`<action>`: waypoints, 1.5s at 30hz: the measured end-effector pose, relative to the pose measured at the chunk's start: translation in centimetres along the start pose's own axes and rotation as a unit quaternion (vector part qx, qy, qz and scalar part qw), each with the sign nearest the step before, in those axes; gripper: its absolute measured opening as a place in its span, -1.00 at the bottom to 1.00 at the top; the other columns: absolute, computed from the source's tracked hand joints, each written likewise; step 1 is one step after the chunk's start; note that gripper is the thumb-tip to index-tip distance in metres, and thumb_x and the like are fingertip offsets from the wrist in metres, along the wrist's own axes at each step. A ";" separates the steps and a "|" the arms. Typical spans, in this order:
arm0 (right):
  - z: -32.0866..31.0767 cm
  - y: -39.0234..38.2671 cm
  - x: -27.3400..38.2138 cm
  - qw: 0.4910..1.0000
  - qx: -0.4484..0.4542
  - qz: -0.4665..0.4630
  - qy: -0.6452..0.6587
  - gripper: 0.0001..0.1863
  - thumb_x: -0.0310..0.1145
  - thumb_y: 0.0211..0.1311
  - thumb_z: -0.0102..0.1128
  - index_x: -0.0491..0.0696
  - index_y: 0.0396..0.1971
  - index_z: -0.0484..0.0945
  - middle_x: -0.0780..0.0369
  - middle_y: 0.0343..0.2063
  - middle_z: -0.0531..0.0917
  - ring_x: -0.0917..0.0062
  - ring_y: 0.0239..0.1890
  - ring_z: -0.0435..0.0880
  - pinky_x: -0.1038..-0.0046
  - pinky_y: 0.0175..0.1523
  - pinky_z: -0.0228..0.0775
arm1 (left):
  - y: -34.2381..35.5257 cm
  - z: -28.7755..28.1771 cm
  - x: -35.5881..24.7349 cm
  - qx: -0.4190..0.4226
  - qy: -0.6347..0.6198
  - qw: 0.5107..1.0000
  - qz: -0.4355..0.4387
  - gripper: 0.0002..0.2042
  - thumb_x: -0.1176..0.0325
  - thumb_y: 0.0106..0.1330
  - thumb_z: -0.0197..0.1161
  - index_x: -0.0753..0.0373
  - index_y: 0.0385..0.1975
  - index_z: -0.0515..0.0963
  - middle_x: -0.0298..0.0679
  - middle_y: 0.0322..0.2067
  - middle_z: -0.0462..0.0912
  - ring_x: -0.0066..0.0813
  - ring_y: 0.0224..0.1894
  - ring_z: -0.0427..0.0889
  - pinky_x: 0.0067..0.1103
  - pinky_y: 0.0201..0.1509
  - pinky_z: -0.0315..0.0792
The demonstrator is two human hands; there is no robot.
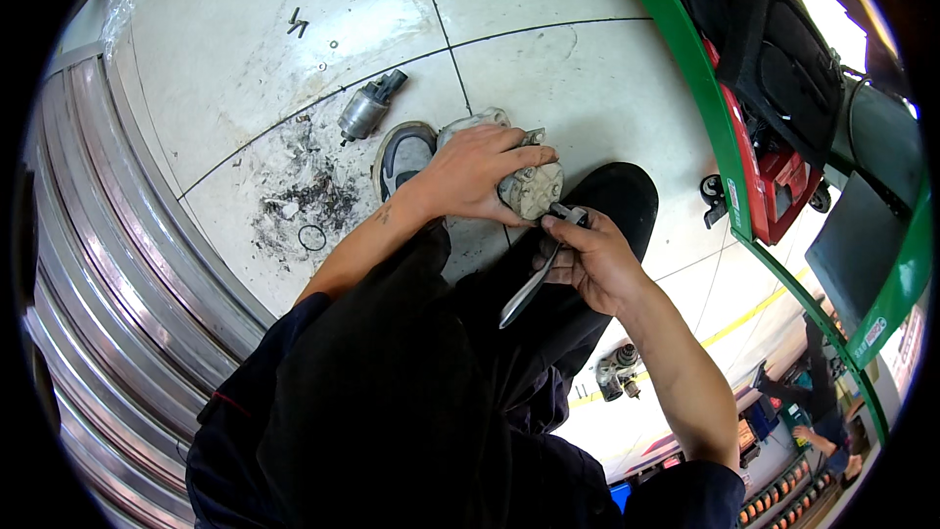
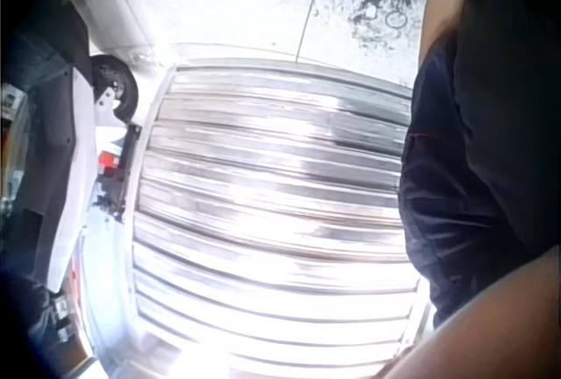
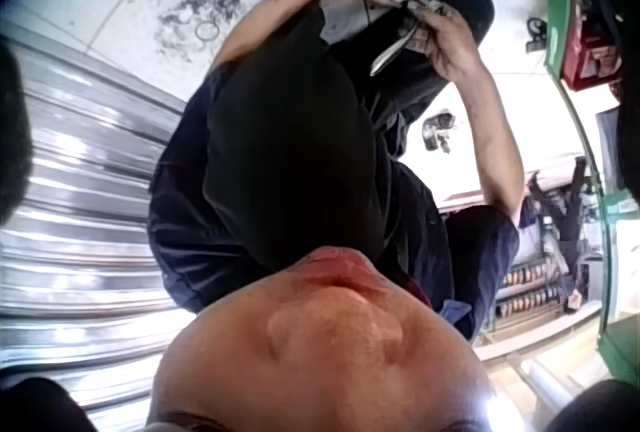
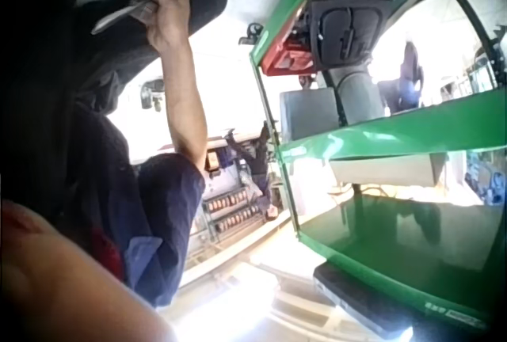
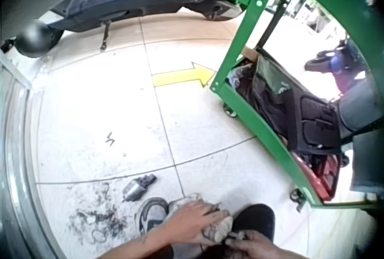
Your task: The person selects a socket wrench from a tool kit, then sits on the floor to disassemble and reassemble a mechanical part using the wrench. They remove and tighten bolts, separate components, and place them on the floor.
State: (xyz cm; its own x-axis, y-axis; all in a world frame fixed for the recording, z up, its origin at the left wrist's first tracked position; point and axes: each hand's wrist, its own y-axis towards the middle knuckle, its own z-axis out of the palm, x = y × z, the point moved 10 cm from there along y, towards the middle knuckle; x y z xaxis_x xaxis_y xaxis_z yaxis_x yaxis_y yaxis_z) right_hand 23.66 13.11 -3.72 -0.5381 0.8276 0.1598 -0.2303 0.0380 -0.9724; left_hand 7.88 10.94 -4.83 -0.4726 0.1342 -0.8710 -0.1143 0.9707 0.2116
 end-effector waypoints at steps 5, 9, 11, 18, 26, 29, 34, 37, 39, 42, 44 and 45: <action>0.2 -0.1 1.2 0.983 -0.056 -0.069 -0.159 -0.72 -0.45 0.38 0.23 -0.15 -0.05 0.35 0.17 -0.34 0.58 0.49 -0.45 0.70 0.40 -0.32 0.66 | 0.2 0.2 0.2 0.037 0.016 0.999 -0.018 -0.24 0.02 -0.19 0.59 -0.06 0.16 0.51 -0.19 -0.32 0.54 -0.09 -0.25 0.58 -0.28 -0.15 0.42; -0.3 0.0 2.5 0.944 -0.078 -0.104 -0.303 -0.69 -0.47 0.40 0.19 -0.19 0.00 0.30 0.15 -0.33 0.56 0.49 -0.43 0.69 0.46 -0.33 0.57 | 0.7 0.2 0.1 0.029 0.018 0.999 -0.016 -0.28 0.06 -0.22 0.57 -0.01 0.10 0.56 -0.19 -0.41 0.52 -0.10 -0.26 0.57 -0.29 -0.15 0.42; 0.4 -0.4 3.8 0.929 -0.085 -0.129 -0.337 -0.69 -0.46 0.36 0.20 -0.20 -0.04 0.30 0.07 -0.34 0.58 0.35 -0.41 0.71 0.37 -0.30 0.54 | 0.9 -0.2 0.2 0.014 0.016 0.999 -0.025 -0.30 0.07 -0.24 0.57 0.02 0.06 0.59 -0.20 -0.45 0.51 -0.11 -0.27 0.56 -0.30 -0.15 0.42; 4.2 -1.8 9.7 0.765 -0.241 -0.321 -0.503 -0.63 -0.39 0.14 0.23 -0.24 -0.16 0.33 -0.21 -0.35 0.61 -0.18 -0.22 0.61 0.05 -0.11 0.44 | 1.0 -3.2 2.8 -0.069 -0.045 0.992 -0.094 -0.28 0.12 -0.31 0.60 0.10 0.03 0.59 -0.17 -0.26 0.66 -0.12 -0.18 0.65 -0.35 -0.06 0.51; 4.4 -0.2 11.9 0.739 -0.211 -0.263 -0.583 -0.65 -0.41 0.17 0.21 -0.24 -0.13 0.34 -0.20 -0.40 0.63 -0.18 -0.27 0.63 0.03 -0.09 0.47 | 2.1 -4.0 3.6 -0.091 -0.053 0.990 -0.099 -0.30 0.14 -0.28 0.61 0.16 0.01 0.58 -0.19 -0.16 0.71 -0.14 -0.14 0.72 -0.42 -0.03 0.57; 4.4 -0.1 11.5 0.720 -0.191 -0.273 -0.609 -0.63 -0.41 0.18 0.22 -0.22 -0.09 0.32 -0.20 -0.41 0.62 -0.18 -0.27 0.63 0.03 -0.10 0.48 | 2.4 -3.8 3.6 -0.052 -0.084 0.988 -0.115 -0.30 0.16 -0.28 0.61 0.16 0.01 0.58 -0.21 -0.15 0.71 -0.17 -0.15 0.73 -0.45 -0.02 0.57; 5.8 -0.6 11.3 0.609 -0.144 -0.299 -0.720 -0.61 -0.41 0.20 0.26 -0.15 -0.06 0.30 -0.11 -0.44 0.64 -0.11 -0.31 0.65 0.00 -0.16 0.48 | 3.3 -3.1 4.7 0.021 -0.216 0.972 -0.088 -0.26 0.18 -0.29 0.63 0.20 0.05 0.55 -0.16 -0.14 0.72 -0.23 -0.09 0.72 -0.46 0.05 0.55; 7.6 -1.0 11.4 0.496 -0.064 -0.375 -0.780 -0.65 -0.41 0.18 0.26 -0.10 -0.11 0.32 0.01 -0.46 0.66 0.00 -0.36 0.67 0.04 -0.24 0.49 | 4.7 -1.4 5.9 0.123 -0.320 0.937 -0.063 -0.19 0.24 -0.31 0.65 0.29 0.10 0.53 -0.17 -0.05 0.70 -0.37 0.01 0.66 -0.50 0.16 0.49; 8.6 -1.0 11.8 0.420 -0.015 -0.423 -0.802 -0.69 -0.42 0.18 0.25 -0.07 -0.16 0.34 0.07 -0.47 0.67 0.06 -0.39 0.68 0.08 -0.28 0.49 | 5.6 0.5 6.9 0.195 -0.394 0.896 -0.062 -0.16 0.24 -0.31 0.66 0.35 0.12 0.51 -0.18 -0.02 0.67 -0.43 0.06 0.60 -0.52 0.20 0.45; 9.6 -0.7 11.9 0.337 0.053 -0.468 -0.815 -0.79 -0.42 0.18 0.19 -0.05 -0.24 0.37 0.11 -0.46 0.66 0.13 -0.40 0.68 0.14 -0.31 0.49 | 5.7 3.4 7.4 0.289 -0.510 0.805 -0.089 -0.09 0.23 -0.32 0.70 0.40 0.17 0.46 -0.23 0.02 0.63 -0.49 0.07 0.55 -0.57 0.22 0.41; 9.6 -0.3 12.1 0.334 0.067 -0.469 -0.815 -0.76 -0.42 0.18 0.21 -0.06 -0.21 0.35 0.09 -0.46 0.66 0.10 -0.39 0.67 0.11 -0.29 0.49 | 5.5 3.6 7.1 0.294 -0.551 0.778 -0.063 -0.21 0.34 -0.17 0.62 0.37 0.18 0.47 -0.25 -0.01 0.64 -0.50 0.04 0.56 -0.58 0.20 0.42; 9.6 -0.2 11.9 0.332 0.074 -0.470 -0.815 -0.74 -0.41 0.19 0.22 -0.06 -0.20 0.35 0.08 -0.45 0.66 0.08 -0.39 0.67 0.10 -0.28 0.48 | 5.4 3.5 6.9 0.298 -0.571 0.764 -0.051 -0.27 0.39 -0.09 0.59 0.35 0.18 0.48 -0.26 -0.02 0.65 -0.51 0.03 0.56 -0.59 0.19 0.42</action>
State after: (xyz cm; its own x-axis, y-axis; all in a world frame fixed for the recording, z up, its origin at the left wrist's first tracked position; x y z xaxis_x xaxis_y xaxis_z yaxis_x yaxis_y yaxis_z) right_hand 9.47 17.59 0.07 0.1309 -0.9165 0.3779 -0.8897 -0.2767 -0.3630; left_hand 7.09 17.85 -11.22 0.6210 -0.1910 -0.7602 0.4783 0.8607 0.1744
